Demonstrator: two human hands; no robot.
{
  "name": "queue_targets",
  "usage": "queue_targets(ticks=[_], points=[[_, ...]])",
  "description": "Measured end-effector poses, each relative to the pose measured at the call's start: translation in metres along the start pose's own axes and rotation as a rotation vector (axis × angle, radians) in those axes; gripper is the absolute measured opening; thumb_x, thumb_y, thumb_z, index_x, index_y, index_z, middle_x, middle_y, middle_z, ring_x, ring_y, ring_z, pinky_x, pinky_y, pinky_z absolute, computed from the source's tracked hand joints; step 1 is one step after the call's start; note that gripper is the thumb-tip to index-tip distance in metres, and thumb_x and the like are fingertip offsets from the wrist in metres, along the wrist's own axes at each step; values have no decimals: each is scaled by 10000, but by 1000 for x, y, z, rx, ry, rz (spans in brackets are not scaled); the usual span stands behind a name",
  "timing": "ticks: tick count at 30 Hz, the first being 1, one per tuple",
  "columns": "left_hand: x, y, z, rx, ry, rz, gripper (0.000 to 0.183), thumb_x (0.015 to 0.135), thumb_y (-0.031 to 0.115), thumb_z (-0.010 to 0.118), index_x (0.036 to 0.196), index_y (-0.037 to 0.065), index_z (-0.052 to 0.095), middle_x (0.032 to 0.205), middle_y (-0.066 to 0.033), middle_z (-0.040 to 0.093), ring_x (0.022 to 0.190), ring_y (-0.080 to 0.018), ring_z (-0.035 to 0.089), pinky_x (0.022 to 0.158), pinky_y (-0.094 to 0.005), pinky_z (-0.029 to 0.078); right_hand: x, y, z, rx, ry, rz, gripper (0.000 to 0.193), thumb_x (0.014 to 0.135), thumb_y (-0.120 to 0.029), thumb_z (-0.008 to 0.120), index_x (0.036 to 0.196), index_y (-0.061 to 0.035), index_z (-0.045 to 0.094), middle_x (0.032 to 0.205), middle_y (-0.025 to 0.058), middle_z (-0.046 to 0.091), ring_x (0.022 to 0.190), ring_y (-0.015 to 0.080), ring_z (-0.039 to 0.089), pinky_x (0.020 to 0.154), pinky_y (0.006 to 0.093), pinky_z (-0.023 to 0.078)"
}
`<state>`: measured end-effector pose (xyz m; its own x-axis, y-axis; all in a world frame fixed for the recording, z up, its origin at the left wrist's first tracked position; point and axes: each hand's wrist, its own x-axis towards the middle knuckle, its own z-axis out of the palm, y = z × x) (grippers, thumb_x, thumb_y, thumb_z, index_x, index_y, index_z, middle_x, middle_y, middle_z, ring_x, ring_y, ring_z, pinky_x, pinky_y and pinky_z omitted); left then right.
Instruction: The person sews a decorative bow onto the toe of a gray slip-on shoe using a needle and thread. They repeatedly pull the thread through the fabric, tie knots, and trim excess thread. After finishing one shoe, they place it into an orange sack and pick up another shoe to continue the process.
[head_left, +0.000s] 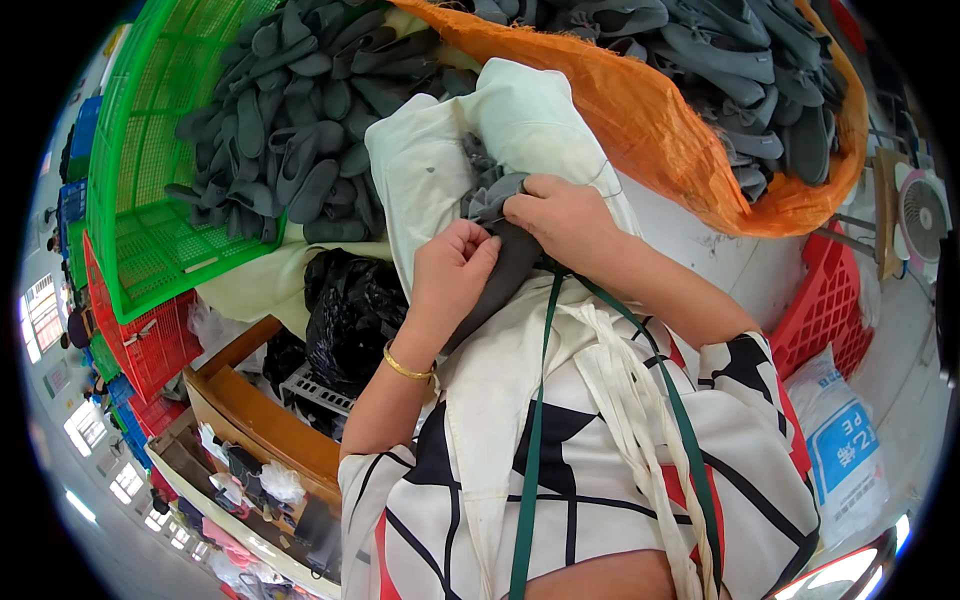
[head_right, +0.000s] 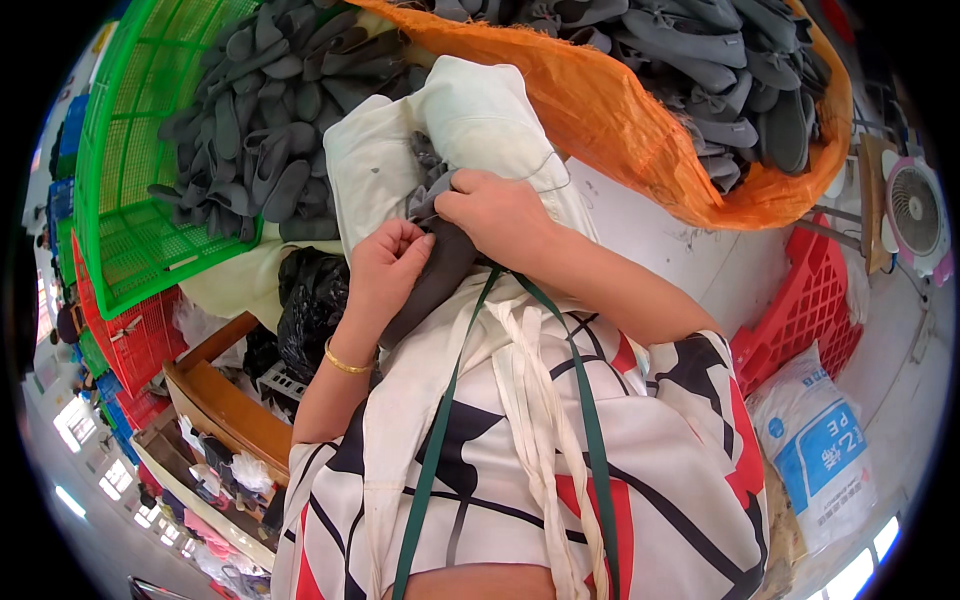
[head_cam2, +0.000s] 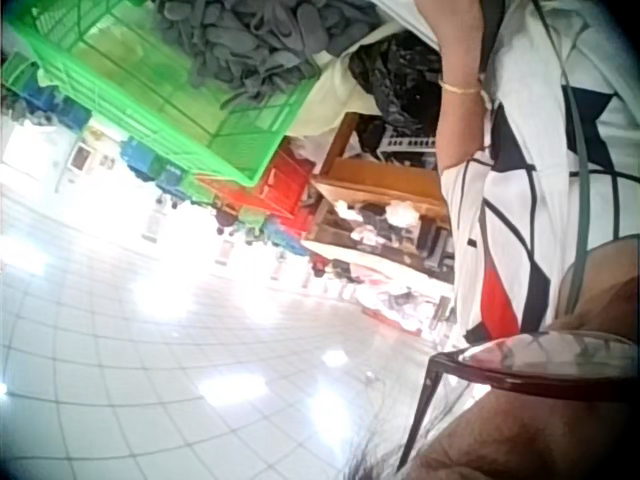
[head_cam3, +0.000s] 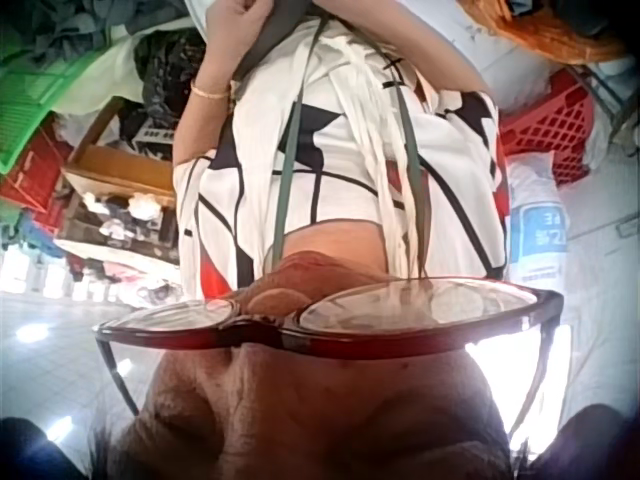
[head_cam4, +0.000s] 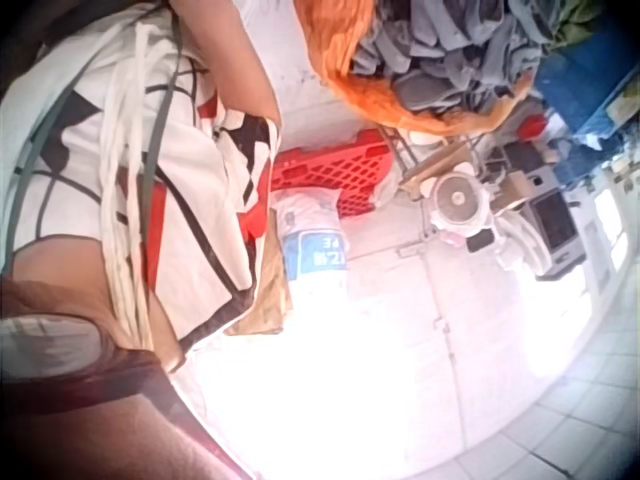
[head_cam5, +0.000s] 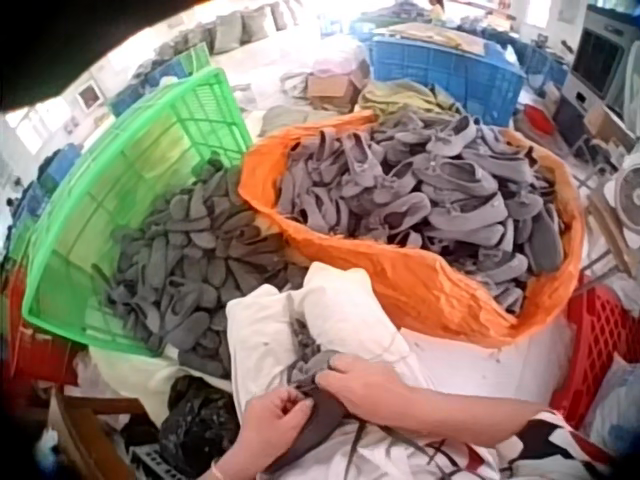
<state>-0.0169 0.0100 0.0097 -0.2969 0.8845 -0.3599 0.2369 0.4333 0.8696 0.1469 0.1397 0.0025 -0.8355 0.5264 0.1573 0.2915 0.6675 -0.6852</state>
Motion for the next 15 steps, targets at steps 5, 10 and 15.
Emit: queue_targets(ticks=[5, 10, 15], points=[[6, 11, -5, -183, 15, -128, 96, 977, 140, 620, 971, 52, 659, 732, 30, 600, 601, -31, 518, 521, -172, 414, 5, 11, 12, -66, 33, -126, 65, 832, -138, 660, 894, -124, 643, 807, 64, 565, 792, 277, 629, 615, 389, 504], [16, -6, -7, -447, -48, -233, 124, 981, 149, 610, 992, 37, 664, 794, 3, 649, 639, -48, 566, 546, -182, 454, 8, 5, 19, 230, 67, -21, 72, 838, -113, 690, 908, -106, 673, 833, 73, 615, 813, 277, 629, 640, 370, 504], [4, 6, 7, 205, 167, 91, 93, 906, 104, 655, 909, 14, 679, 775, -136, 671, 670, -255, 652, 621, -339, 505, 7, 10, 32, 491, 129, 5, 48, 879, -75, 688, 917, -53, 668, 853, 76, 639, 765, 222, 616, 676, 315, 494]])
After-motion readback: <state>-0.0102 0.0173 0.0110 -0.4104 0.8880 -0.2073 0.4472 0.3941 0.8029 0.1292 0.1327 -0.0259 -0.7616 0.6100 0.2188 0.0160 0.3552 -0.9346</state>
